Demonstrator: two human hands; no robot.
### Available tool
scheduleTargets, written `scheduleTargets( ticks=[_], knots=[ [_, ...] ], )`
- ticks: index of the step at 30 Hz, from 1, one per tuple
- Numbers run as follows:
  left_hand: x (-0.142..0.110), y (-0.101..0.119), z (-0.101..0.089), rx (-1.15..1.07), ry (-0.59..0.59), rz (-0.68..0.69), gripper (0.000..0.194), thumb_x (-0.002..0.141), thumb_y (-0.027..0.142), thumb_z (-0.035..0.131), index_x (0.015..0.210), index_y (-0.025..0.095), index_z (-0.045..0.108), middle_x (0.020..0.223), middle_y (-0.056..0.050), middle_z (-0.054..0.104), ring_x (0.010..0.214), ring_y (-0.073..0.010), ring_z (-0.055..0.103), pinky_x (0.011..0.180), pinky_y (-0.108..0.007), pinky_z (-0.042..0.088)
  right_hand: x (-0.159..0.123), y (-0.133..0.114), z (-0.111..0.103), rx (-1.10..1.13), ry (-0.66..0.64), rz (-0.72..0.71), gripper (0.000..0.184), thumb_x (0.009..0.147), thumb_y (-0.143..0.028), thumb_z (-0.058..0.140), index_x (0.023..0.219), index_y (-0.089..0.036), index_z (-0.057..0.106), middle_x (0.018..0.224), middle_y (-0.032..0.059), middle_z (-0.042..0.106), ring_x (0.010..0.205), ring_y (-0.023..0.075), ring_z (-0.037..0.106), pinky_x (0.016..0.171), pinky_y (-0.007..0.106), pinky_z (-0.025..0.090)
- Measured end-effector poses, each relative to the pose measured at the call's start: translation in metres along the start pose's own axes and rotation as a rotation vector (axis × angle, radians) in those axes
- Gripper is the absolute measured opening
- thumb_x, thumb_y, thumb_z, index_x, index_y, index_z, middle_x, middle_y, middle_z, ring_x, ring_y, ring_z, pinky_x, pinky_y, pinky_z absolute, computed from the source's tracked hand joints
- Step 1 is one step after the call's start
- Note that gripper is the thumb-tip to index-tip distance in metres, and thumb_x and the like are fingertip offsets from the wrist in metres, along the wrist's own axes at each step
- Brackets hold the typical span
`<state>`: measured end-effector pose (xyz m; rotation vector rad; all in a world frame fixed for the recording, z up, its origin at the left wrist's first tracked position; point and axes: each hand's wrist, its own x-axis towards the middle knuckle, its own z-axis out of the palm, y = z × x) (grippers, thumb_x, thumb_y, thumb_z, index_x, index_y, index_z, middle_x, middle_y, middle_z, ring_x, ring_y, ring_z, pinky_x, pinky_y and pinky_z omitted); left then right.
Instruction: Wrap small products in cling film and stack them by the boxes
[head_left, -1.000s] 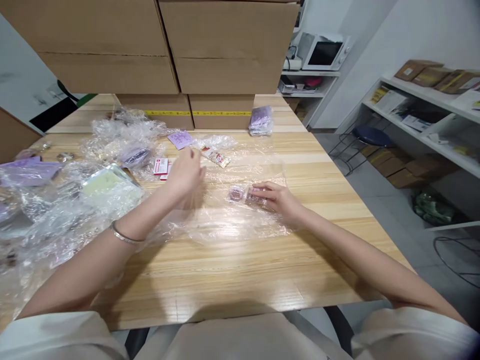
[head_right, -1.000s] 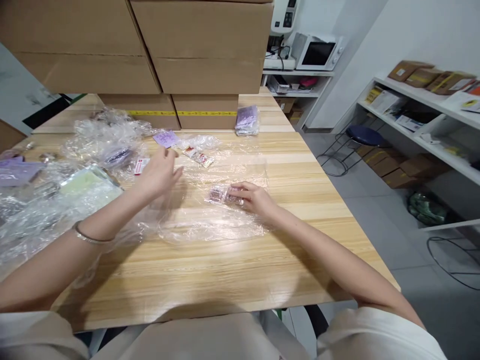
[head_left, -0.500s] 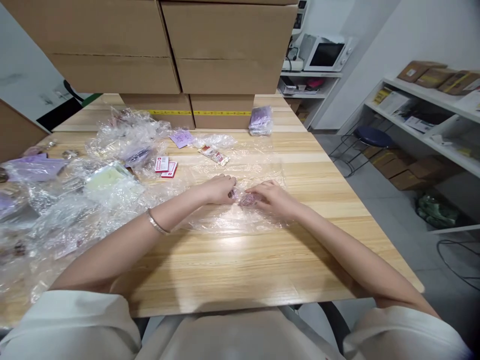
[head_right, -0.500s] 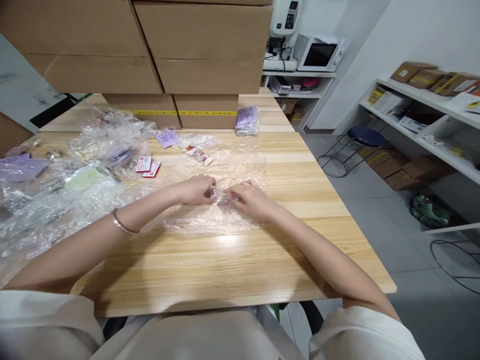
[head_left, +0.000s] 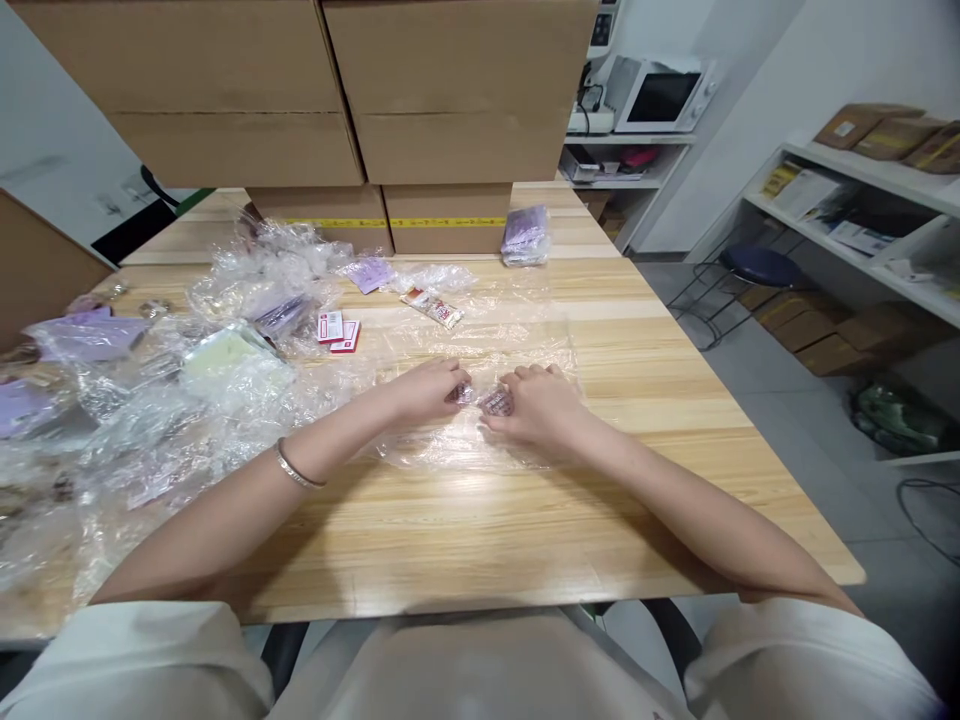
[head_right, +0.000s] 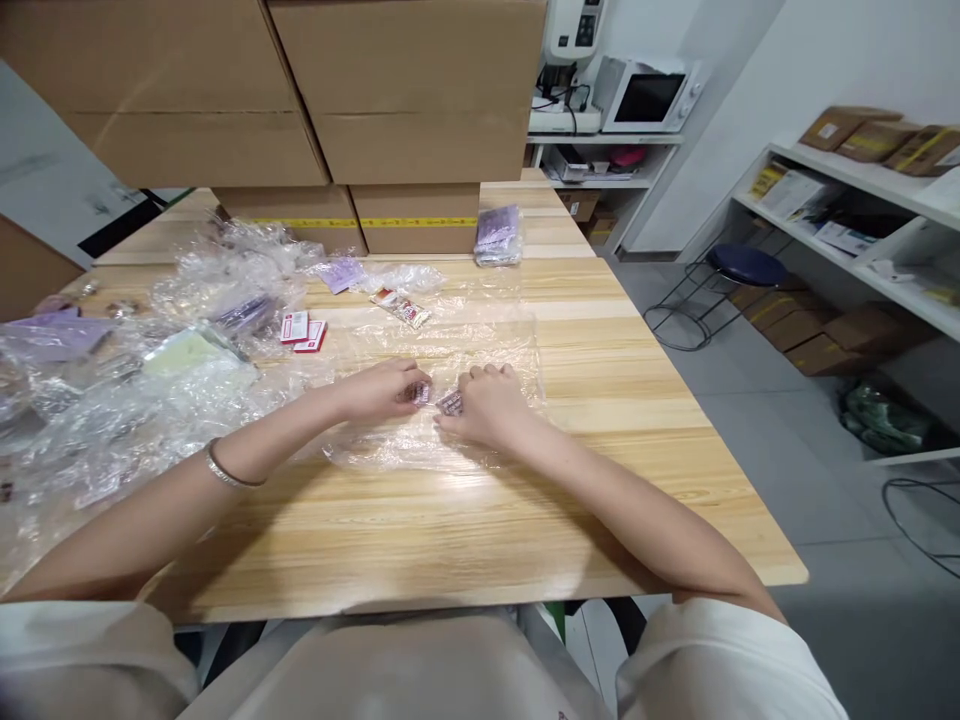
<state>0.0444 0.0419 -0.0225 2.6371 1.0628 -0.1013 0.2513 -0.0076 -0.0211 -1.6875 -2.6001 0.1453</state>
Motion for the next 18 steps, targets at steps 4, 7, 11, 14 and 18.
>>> scheduleTargets(
  ticks=[4, 7, 11, 14, 18],
  knots=[
    [-0.005, -0.002, -0.002, -0.016, 0.007, -0.009, 0.036, 0.083, 0.027, 0.059, 0.118, 0.019, 0.061, 0.110, -0.010, 0.062, 0.105, -0.0256, 0.058, 0.090, -0.033, 0.044, -0.004, 0.007, 0.001, -0.041, -0.063, 0.010, 0.035, 0.079, -0.040, 0.062, 0.100, -0.014, 0.070, 0.100, 0.0174, 0.070, 0.091, 0.0319, 0.065, 0.088, 0.045, 0.042],
    [-0.008, -0.002, -0.002, -0.040, 0.009, -0.013, 0.037, 0.085, 0.029, 0.058, 0.120, 0.019, 0.061, 0.115, -0.011, 0.061, 0.107, -0.0260, 0.058, 0.090, -0.033, 0.044, 0.000, 0.035, -0.006, 0.111, -0.123, 0.010, 0.033, 0.080, -0.045, 0.064, 0.100, -0.020, 0.072, 0.094, 0.0112, 0.071, 0.089, 0.0287, 0.065, 0.085, 0.041, 0.044],
    [-0.006, 0.000, 0.001, -0.090, 0.000, 0.005, 0.042, 0.086, 0.029, 0.059, 0.126, 0.018, 0.057, 0.117, -0.010, 0.060, 0.108, -0.0245, 0.057, 0.093, -0.033, 0.043, 0.015, 0.058, -0.003, 0.348, -0.072, -0.162, 0.050, 0.080, -0.048, 0.069, 0.123, -0.022, 0.066, 0.108, 0.0099, 0.070, 0.099, 0.0281, 0.063, 0.086, 0.040, 0.046],
    [-0.008, 0.005, -0.002, -0.100, 0.017, -0.009, 0.044, 0.088, 0.034, 0.059, 0.127, 0.016, 0.055, 0.117, -0.012, 0.058, 0.108, -0.0252, 0.055, 0.094, -0.034, 0.042, 0.021, 0.051, 0.006, 0.335, -0.072, -0.256, 0.051, 0.083, -0.041, 0.068, 0.129, -0.022, 0.061, 0.115, 0.0102, 0.066, 0.111, 0.0298, 0.057, 0.098, 0.047, 0.040],
    [-0.030, 0.016, -0.018, -0.130, 0.049, -0.025, 0.046, 0.092, 0.058, 0.048, 0.110, 0.017, 0.060, 0.111, -0.011, 0.057, 0.104, -0.0257, 0.054, 0.091, -0.035, 0.042, 0.002, 0.038, -0.002, 0.299, 0.019, -0.169, 0.045, 0.088, -0.047, 0.061, 0.123, -0.019, 0.060, 0.118, 0.0134, 0.062, 0.111, 0.0308, 0.056, 0.093, 0.045, 0.043]
  ],
)
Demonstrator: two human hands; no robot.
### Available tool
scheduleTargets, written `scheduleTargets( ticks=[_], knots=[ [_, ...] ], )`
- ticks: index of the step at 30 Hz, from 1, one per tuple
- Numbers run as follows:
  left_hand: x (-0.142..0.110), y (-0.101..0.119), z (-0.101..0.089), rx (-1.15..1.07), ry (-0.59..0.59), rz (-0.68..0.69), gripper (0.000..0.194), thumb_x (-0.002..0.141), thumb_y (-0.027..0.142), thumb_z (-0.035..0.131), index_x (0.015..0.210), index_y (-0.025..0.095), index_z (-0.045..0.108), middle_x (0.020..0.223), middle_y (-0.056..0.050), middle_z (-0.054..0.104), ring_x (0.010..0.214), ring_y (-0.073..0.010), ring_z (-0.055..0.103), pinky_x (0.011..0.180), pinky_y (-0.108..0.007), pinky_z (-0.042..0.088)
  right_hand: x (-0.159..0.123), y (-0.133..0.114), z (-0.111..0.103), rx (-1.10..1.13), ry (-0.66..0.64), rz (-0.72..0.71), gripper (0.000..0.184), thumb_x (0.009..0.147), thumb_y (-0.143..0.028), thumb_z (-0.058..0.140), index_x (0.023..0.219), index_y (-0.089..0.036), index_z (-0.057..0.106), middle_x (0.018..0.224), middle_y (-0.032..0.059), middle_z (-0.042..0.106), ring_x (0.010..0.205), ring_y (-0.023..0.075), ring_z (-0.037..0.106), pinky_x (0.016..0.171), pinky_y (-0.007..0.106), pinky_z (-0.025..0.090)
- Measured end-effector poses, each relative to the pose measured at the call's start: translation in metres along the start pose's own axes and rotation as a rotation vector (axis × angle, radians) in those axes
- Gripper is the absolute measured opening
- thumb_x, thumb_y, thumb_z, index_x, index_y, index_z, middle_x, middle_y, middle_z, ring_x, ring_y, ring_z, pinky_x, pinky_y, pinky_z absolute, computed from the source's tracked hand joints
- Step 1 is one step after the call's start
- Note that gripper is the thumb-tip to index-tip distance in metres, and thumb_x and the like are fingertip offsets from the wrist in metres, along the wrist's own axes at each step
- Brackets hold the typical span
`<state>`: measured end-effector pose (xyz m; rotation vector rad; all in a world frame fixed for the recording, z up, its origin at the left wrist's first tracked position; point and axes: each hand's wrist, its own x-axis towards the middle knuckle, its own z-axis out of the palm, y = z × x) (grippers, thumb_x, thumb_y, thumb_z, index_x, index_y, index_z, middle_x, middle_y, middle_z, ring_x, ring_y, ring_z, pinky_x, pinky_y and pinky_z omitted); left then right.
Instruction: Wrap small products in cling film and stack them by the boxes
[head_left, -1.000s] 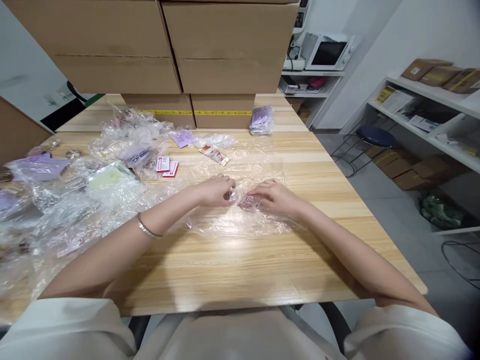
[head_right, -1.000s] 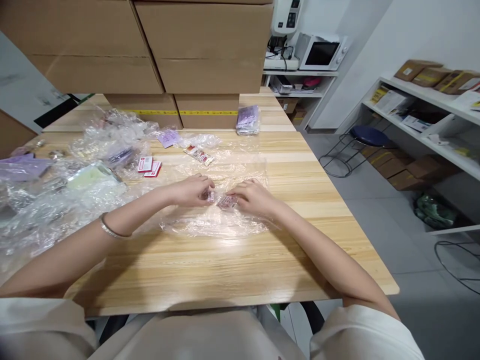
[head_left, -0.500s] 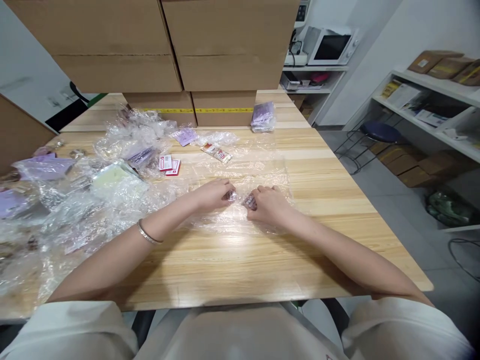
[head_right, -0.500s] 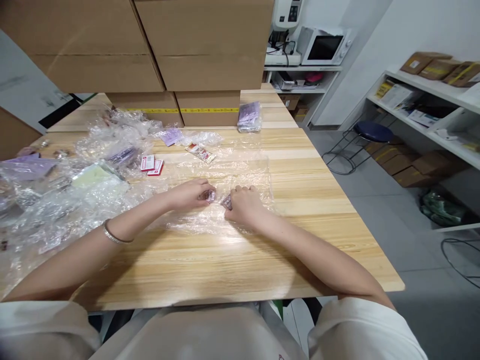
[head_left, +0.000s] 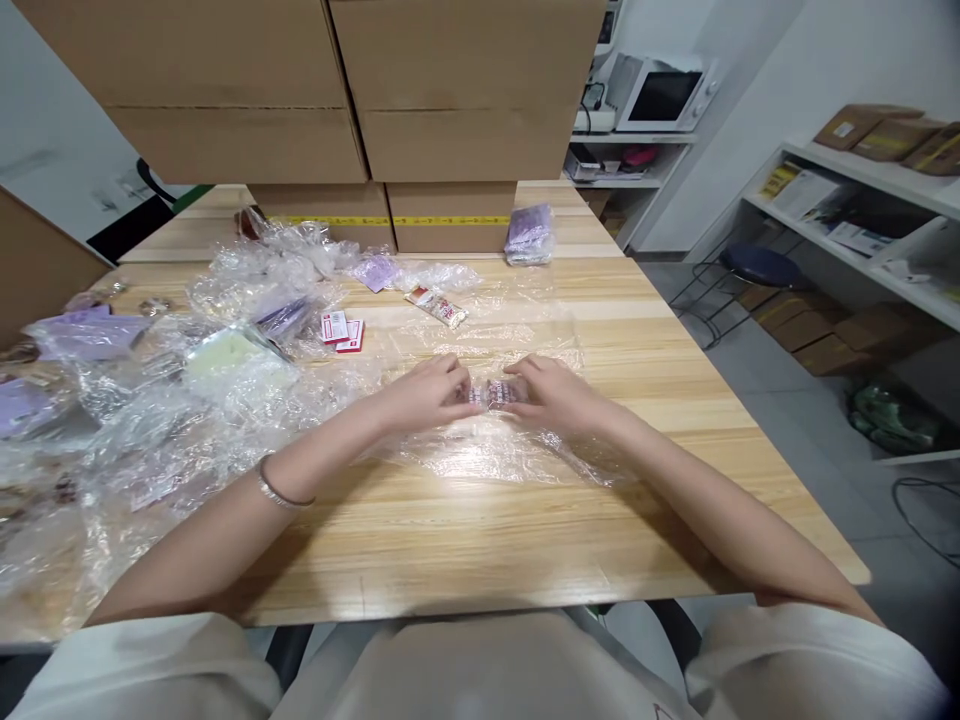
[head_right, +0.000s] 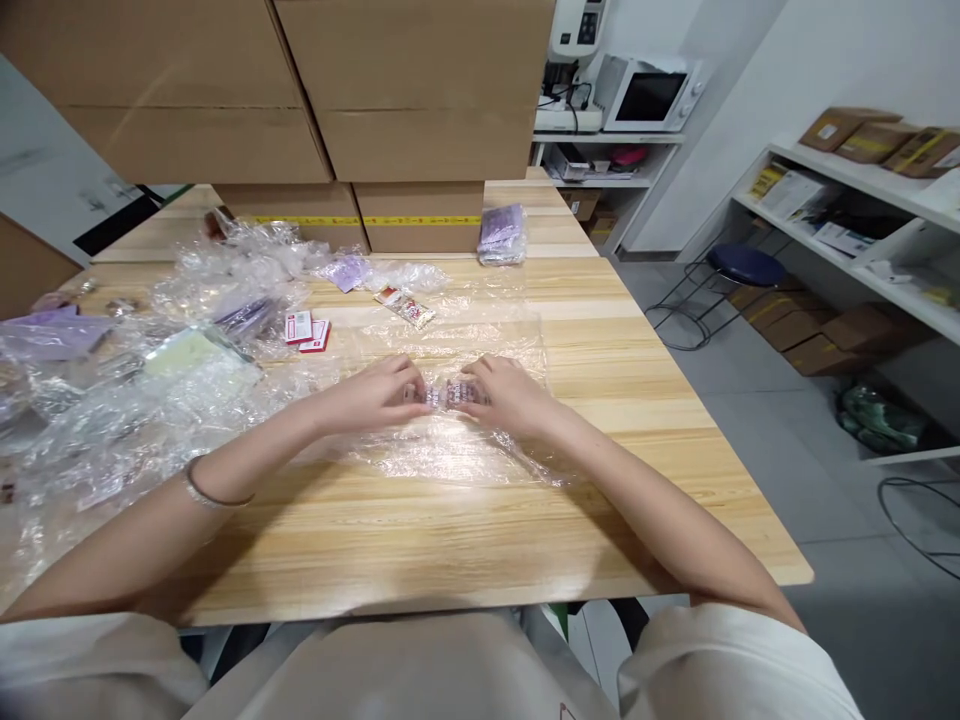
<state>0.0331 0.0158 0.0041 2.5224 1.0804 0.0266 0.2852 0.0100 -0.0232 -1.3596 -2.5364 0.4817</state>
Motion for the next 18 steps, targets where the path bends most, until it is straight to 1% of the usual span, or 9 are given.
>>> scheduleTargets(
  ticks=[1, 3, 4, 6, 8, 10, 13, 15, 18],
  knots=[
    [-0.008, 0.004, -0.004, -0.003, -0.045, 0.006, 0.049, 0.090, 0.063, 0.049, 0.104, 0.017, 0.061, 0.108, -0.010, 0.059, 0.101, -0.0254, 0.054, 0.089, -0.035, 0.042, -0.009, -0.003, -0.004, -0.012, 0.027, 0.045, 0.046, 0.088, -0.053, 0.058, 0.117, -0.017, 0.060, 0.114, 0.0142, 0.062, 0.106, 0.0308, 0.058, 0.088, 0.044, 0.045],
    [-0.024, 0.010, -0.011, 0.042, -0.197, 0.000, 0.051, 0.080, 0.067, 0.061, 0.096, 0.018, 0.062, 0.103, -0.009, 0.061, 0.098, -0.0267, 0.054, 0.085, -0.035, 0.042, -0.030, -0.008, -0.012, -0.055, 0.017, 0.125, 0.052, 0.085, -0.063, 0.055, 0.107, -0.017, 0.061, 0.103, 0.0149, 0.064, 0.095, 0.0313, 0.060, 0.081, 0.043, 0.046],
    [-0.032, 0.012, -0.013, 0.078, -0.273, -0.011, 0.047, 0.076, 0.062, 0.068, 0.092, 0.018, 0.063, 0.101, -0.009, 0.062, 0.098, -0.0275, 0.054, 0.084, -0.035, 0.042, -0.041, -0.009, -0.014, -0.084, -0.029, 0.149, 0.056, 0.081, -0.068, 0.058, 0.103, -0.017, 0.062, 0.098, 0.0150, 0.065, 0.090, 0.0319, 0.061, 0.079, 0.044, 0.046],
    [-0.042, 0.014, -0.017, 0.125, -0.379, -0.027, 0.028, 0.077, 0.045, 0.071, 0.084, 0.019, 0.064, 0.095, -0.008, 0.063, 0.097, -0.0270, 0.055, 0.083, -0.034, 0.041, -0.060, -0.009, -0.014, -0.137, -0.138, 0.171, 0.055, 0.073, -0.067, 0.067, 0.096, -0.017, 0.062, 0.090, 0.0139, 0.066, 0.083, 0.0318, 0.062, 0.077, 0.045, 0.045],
    [-0.047, 0.013, -0.022, 0.065, -0.430, -0.013, 0.011, 0.085, 0.031, 0.063, 0.082, 0.020, 0.063, 0.092, -0.006, 0.065, 0.094, -0.0233, 0.057, 0.082, -0.032, 0.041, -0.073, -0.007, -0.014, -0.142, -0.204, 0.138, 0.037, 0.078, -0.054, 0.067, 0.090, -0.019, 0.063, 0.086, 0.0113, 0.067, 0.080, 0.0293, 0.062, 0.078, 0.045, 0.045],
    [-0.050, 0.009, -0.031, -0.081, -0.413, 0.037, 0.013, 0.090, 0.029, 0.055, 0.084, 0.020, 0.062, 0.098, -0.005, 0.065, 0.093, -0.0197, 0.059, 0.082, -0.029, 0.042, -0.079, -0.005, -0.019, -0.090, -0.211, 0.066, 0.022, 0.089, -0.039, 0.056, 0.087, -0.020, 0.065, 0.087, 0.0091, 0.067, 0.083, 0.0262, 0.063, 0.081, 0.043, 0.044],
    [-0.050, 0.004, -0.051, -0.251, -0.315, 0.087, 0.022, 0.094, 0.039, 0.051, 0.090, 0.020, 0.062, 0.116, -0.005, 0.063, 0.102, -0.0186, 0.060, 0.088, -0.027, 0.042, -0.079, -0.003, -0.043, 0.035, -0.130, 0.016, 0.027, 0.095, -0.036, 0.047, 0.089, -0.022, 0.069, 0.096, 0.0087, 0.069, 0.089, 0.0241, 0.063, 0.083, 0.041, 0.045],
    [-0.047, 0.000, -0.063, -0.285, -0.253, 0.041, 0.027, 0.094, 0.045, 0.049, 0.094, 0.021, 0.062, 0.114, -0.004, 0.065, 0.100, -0.0184, 0.061, 0.084, -0.027, 0.044, -0.073, -0.001, -0.061, 0.123, -0.059, 0.067, 0.027, 0.095, -0.041, 0.047, 0.090, -0.022, 0.066, 0.097, 0.0086, 0.069, 0.089, 0.0238, 0.064, 0.080, 0.039, 0.048],
    [-0.037, -0.008, -0.073, -0.294, -0.130, -0.126, 0.031, 0.095, 0.049, 0.046, 0.094, 0.021, 0.059, 0.096, -0.003, 0.068, 0.083, -0.0172, 0.064, 0.070, -0.026, 0.045, -0.052, 0.007, -0.075, 0.309, 0.045, 0.219, 0.027, 0.096, -0.047, 0.045, 0.092, -0.023, 0.056, 0.095, 0.0074, 0.069, 0.080, 0.0209, 0.066, 0.071, 0.034, 0.051]
  ],
)
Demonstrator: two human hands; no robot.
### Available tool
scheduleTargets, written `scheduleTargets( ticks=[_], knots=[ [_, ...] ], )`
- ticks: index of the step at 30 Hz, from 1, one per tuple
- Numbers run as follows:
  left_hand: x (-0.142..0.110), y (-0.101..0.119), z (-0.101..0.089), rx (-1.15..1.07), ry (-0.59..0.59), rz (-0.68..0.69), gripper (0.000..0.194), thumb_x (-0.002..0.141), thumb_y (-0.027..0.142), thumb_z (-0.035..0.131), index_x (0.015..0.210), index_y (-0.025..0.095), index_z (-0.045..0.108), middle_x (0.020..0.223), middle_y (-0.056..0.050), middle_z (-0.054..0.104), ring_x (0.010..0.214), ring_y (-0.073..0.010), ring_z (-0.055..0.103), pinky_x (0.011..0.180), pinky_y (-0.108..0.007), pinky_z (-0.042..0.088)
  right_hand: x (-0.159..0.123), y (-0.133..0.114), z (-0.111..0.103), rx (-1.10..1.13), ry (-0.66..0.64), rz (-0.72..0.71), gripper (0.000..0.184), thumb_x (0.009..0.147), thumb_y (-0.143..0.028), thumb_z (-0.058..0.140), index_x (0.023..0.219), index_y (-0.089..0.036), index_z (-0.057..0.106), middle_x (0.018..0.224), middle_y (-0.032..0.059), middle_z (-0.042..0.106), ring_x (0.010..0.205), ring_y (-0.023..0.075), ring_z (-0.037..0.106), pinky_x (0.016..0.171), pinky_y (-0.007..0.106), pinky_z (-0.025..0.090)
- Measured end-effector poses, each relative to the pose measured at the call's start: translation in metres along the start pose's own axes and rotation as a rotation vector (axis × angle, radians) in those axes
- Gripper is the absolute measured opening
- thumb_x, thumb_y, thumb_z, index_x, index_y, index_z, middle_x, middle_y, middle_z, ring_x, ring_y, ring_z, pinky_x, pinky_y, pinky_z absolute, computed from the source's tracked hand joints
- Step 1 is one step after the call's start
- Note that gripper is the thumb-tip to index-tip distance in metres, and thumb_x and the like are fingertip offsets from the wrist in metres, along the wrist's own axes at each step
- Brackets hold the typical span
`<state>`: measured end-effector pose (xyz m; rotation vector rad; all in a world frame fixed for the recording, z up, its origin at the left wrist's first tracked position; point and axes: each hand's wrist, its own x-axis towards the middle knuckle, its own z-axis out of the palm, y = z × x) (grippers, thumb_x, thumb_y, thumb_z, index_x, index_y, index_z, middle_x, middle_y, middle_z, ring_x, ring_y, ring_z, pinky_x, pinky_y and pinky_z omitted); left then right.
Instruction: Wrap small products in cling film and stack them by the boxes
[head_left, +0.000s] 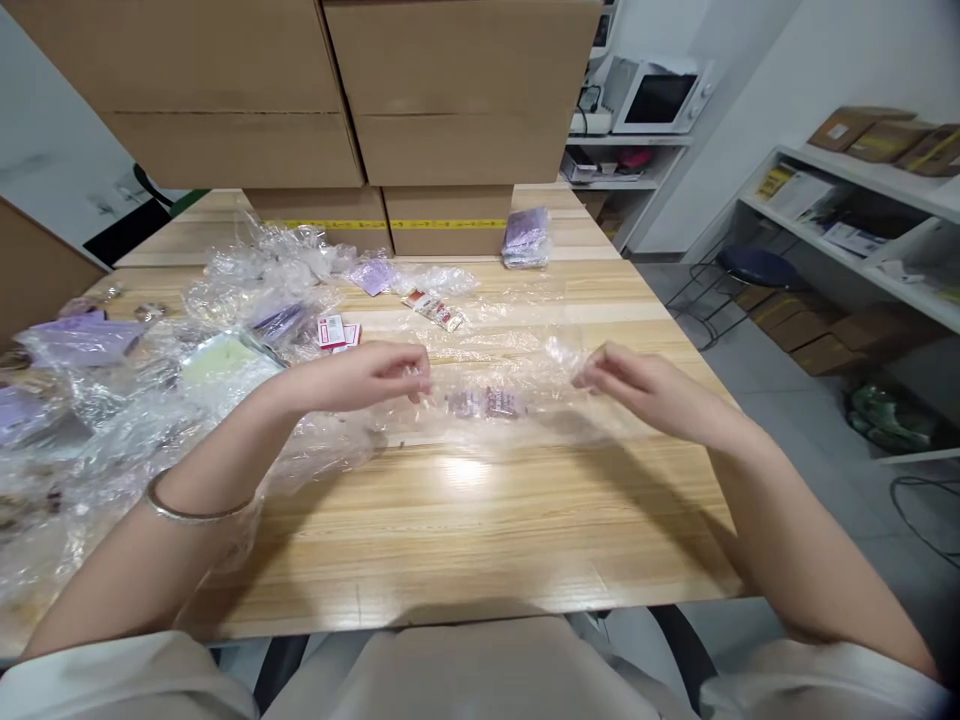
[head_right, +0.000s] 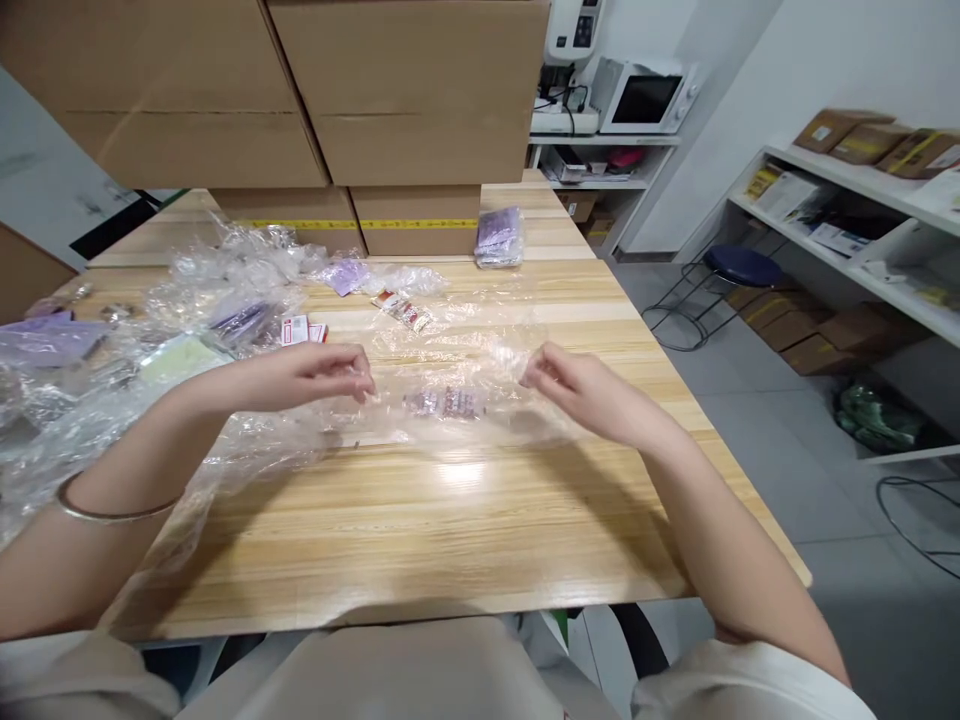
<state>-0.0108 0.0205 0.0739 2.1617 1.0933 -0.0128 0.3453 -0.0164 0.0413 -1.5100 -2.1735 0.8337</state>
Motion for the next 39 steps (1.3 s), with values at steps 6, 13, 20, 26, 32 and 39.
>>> scheduleTargets(
  ticks=[6, 13, 20, 26, 32, 39],
  knots=[
    [0.048, -0.021, -0.003, 0.310, 0.471, -0.184, 0.022, 0.095, 0.035, 0.045, 0.094, 0.017, 0.058, 0.090, -0.010, 0.067, 0.082, -0.0243, 0.064, 0.075, -0.036, 0.048, 0.089, 0.026, 0.018, -0.118, 0.337, 0.037, 0.020, 0.099, -0.037, 0.039, 0.103, -0.021, 0.050, 0.083, 0.0068, 0.067, 0.067, 0.0202, 0.062, 0.065, 0.032, 0.045],
    [0.071, -0.005, 0.059, 0.617, 0.793, 0.177, 0.038, 0.094, 0.014, 0.044, 0.131, 0.015, 0.051, 0.142, -0.015, 0.051, 0.141, -0.0298, 0.037, 0.116, -0.051, 0.030, 0.158, 0.049, 0.054, -0.399, 0.385, 0.143, 0.035, 0.100, -0.035, 0.029, 0.115, -0.017, 0.056, 0.095, 0.0150, 0.071, 0.081, 0.0292, 0.063, 0.073, 0.039, 0.044],
    [0.073, -0.022, 0.127, 0.539, 0.249, 0.252, 0.068, 0.099, 0.053, 0.040, 0.150, 0.011, 0.031, 0.159, -0.019, 0.028, 0.149, -0.0312, 0.020, 0.121, -0.046, 0.022, 0.127, 0.023, 0.073, -0.526, 0.434, -0.119, 0.051, 0.100, -0.030, 0.030, 0.142, -0.003, 0.041, 0.137, 0.0263, 0.054, 0.128, 0.0374, 0.048, 0.105, 0.055, 0.036],
    [0.074, -0.042, 0.127, 0.369, 0.205, 0.201, 0.082, 0.098, 0.063, 0.030, 0.156, 0.007, 0.016, 0.162, -0.018, 0.017, 0.151, -0.0288, 0.012, 0.123, -0.042, 0.014, 0.050, 0.025, 0.109, -0.322, -0.096, -0.495, 0.085, 0.094, -0.061, 0.043, 0.159, -0.015, 0.010, 0.162, 0.0157, 0.022, 0.150, 0.0284, 0.020, 0.120, 0.049, 0.025],
    [0.060, -0.070, 0.106, 0.374, 0.148, 0.167, 0.083, 0.095, 0.069, 0.029, 0.158, 0.016, 0.016, 0.164, -0.011, 0.012, 0.152, -0.0251, 0.009, 0.124, -0.040, 0.008, 0.040, 0.052, 0.115, -0.345, -0.094, -0.381, 0.076, 0.097, -0.057, 0.041, 0.158, -0.019, 0.017, 0.162, 0.0130, 0.021, 0.150, 0.0277, 0.016, 0.122, 0.052, 0.019],
    [0.042, -0.102, 0.081, 0.485, 0.203, 0.041, 0.079, 0.094, 0.070, 0.033, 0.156, 0.023, 0.022, 0.163, -0.009, 0.017, 0.152, -0.0294, 0.012, 0.122, -0.050, 0.008, 0.042, 0.057, 0.114, -0.339, -0.072, -0.386, 0.066, 0.101, -0.048, 0.038, 0.158, -0.020, 0.019, 0.160, 0.0122, 0.026, 0.149, 0.0261, 0.017, 0.122, 0.053, 0.021]
  ],
)
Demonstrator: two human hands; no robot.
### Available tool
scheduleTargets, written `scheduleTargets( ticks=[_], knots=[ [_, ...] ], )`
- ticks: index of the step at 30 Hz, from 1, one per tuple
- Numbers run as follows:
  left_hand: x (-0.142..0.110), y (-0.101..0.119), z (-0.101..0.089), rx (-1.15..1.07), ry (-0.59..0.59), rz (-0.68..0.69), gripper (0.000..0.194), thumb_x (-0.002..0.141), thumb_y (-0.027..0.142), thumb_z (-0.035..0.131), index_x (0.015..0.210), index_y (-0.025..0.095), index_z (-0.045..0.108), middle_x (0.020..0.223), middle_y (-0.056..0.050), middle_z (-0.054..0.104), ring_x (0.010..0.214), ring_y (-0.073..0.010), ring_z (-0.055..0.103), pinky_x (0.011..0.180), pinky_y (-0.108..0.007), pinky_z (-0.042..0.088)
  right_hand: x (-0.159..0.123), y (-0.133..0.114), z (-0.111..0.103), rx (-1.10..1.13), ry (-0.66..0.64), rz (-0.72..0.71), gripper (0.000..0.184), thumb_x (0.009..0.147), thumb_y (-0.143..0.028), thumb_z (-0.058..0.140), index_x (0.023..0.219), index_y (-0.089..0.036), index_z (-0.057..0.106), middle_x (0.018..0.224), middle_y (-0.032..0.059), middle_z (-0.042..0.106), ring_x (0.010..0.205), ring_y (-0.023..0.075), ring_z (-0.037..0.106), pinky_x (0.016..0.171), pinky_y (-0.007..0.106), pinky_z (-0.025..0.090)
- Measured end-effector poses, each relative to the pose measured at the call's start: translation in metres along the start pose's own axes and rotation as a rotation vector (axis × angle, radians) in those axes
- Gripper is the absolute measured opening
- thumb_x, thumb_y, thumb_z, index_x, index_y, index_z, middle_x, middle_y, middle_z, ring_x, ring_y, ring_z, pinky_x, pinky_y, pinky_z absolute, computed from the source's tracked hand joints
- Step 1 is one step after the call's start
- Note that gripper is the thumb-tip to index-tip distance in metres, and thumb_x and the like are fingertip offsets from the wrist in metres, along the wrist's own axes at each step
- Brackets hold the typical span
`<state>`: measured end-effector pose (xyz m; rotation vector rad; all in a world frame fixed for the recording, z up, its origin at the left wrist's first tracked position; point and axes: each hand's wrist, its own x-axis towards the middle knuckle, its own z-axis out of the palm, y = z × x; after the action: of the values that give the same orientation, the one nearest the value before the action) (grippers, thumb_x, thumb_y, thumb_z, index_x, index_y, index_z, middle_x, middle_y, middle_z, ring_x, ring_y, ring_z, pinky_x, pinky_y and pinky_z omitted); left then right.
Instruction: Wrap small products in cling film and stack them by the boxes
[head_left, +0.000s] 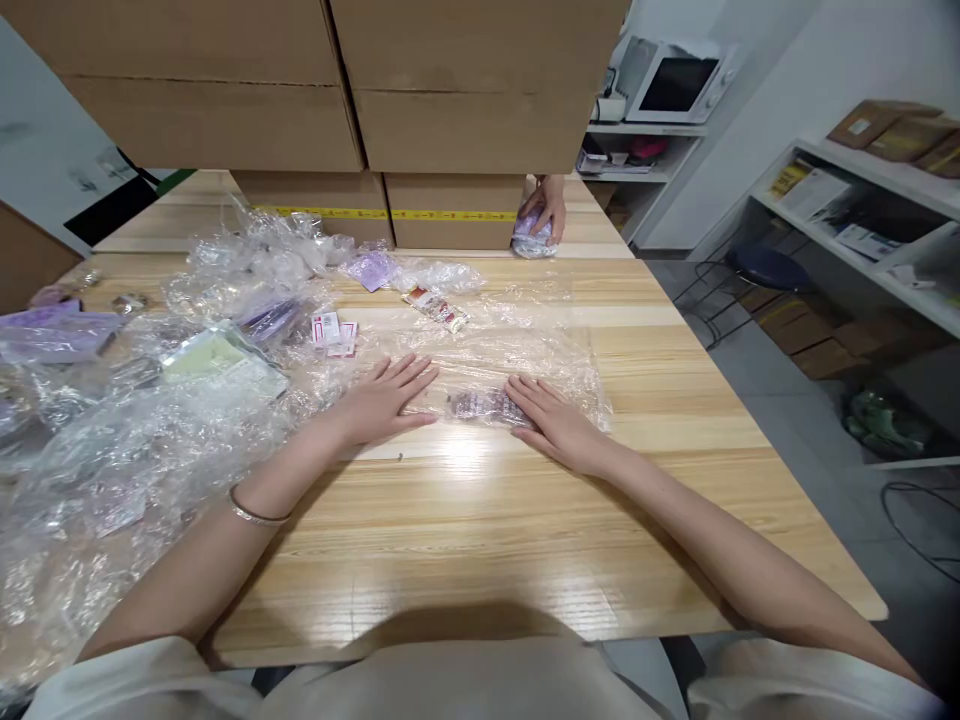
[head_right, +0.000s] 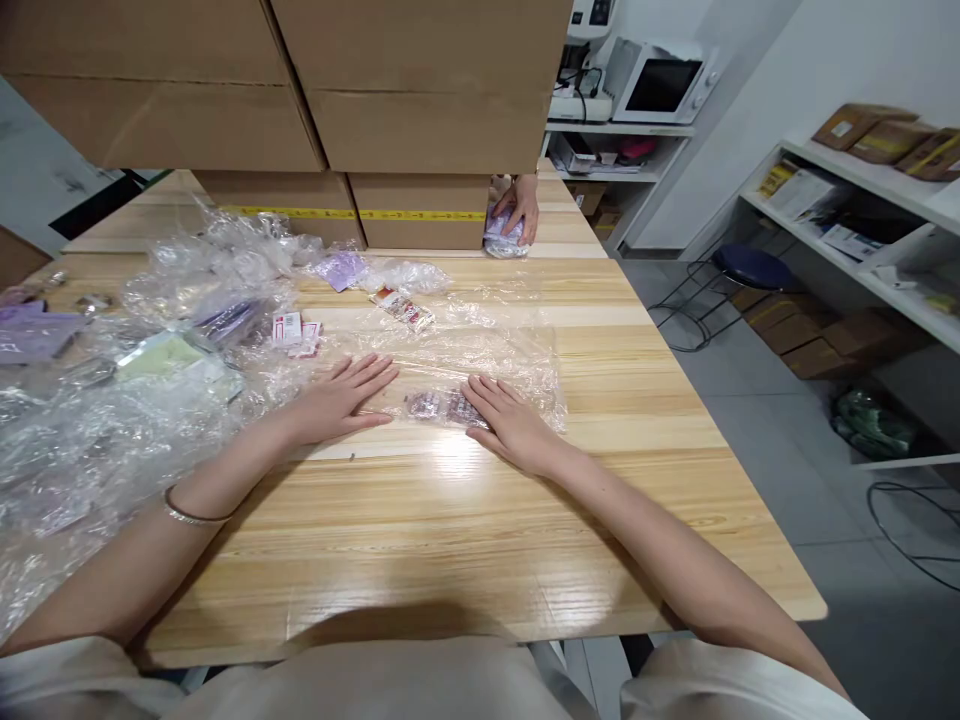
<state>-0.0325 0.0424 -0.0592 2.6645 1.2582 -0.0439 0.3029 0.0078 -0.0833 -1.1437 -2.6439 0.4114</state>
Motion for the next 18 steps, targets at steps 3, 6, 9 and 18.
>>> scheduleTargets(
  ticks=[3, 6, 9, 18],
  knots=[
    [-0.002, 0.008, -0.001, 0.033, 0.071, 0.045, 0.080, 0.095, 0.066, 0.037, 0.156, 0.016, 0.025, 0.162, -0.014, 0.021, 0.151, -0.0290, 0.014, 0.123, -0.050, 0.010, -0.001, -0.002, 0.004, -0.036, 0.047, 0.002, 0.066, 0.101, -0.041, 0.041, 0.158, -0.016, 0.019, 0.156, 0.0153, 0.032, 0.147, 0.0272, 0.025, 0.120, 0.053, 0.028],
    [0.003, 0.025, 0.004, 0.020, 0.111, 0.210, 0.067, 0.099, 0.052, 0.039, 0.153, 0.013, 0.030, 0.157, -0.015, 0.033, 0.147, -0.0246, 0.029, 0.122, -0.044, 0.020, -0.002, -0.009, 0.007, -0.111, 0.114, -0.001, 0.060, 0.101, -0.033, 0.042, 0.156, -0.015, 0.026, 0.151, 0.0161, 0.041, 0.143, 0.0277, 0.035, 0.117, 0.052, 0.036],
    [0.010, 0.037, 0.012, -0.006, 0.152, 0.231, 0.051, 0.102, 0.032, 0.034, 0.147, 0.010, 0.041, 0.150, -0.018, 0.045, 0.138, -0.0234, 0.045, 0.116, -0.039, 0.036, -0.005, -0.015, 0.004, -0.176, 0.136, -0.034, 0.052, 0.101, -0.023, 0.040, 0.152, -0.013, 0.035, 0.147, 0.0169, 0.046, 0.138, 0.0276, 0.043, 0.113, 0.049, 0.042],
    [0.000, 0.027, -0.008, -0.230, 0.035, 0.112, 0.044, 0.101, 0.028, 0.034, 0.141, 0.018, 0.053, 0.147, -0.008, 0.050, 0.139, -0.0205, 0.045, 0.116, -0.039, 0.035, -0.021, 0.010, -0.025, 0.056, 0.058, 0.025, 0.050, 0.098, -0.014, 0.038, 0.146, -0.020, 0.047, 0.146, 0.0114, 0.049, 0.134, 0.0256, 0.049, 0.111, 0.047, 0.044]
  ],
)
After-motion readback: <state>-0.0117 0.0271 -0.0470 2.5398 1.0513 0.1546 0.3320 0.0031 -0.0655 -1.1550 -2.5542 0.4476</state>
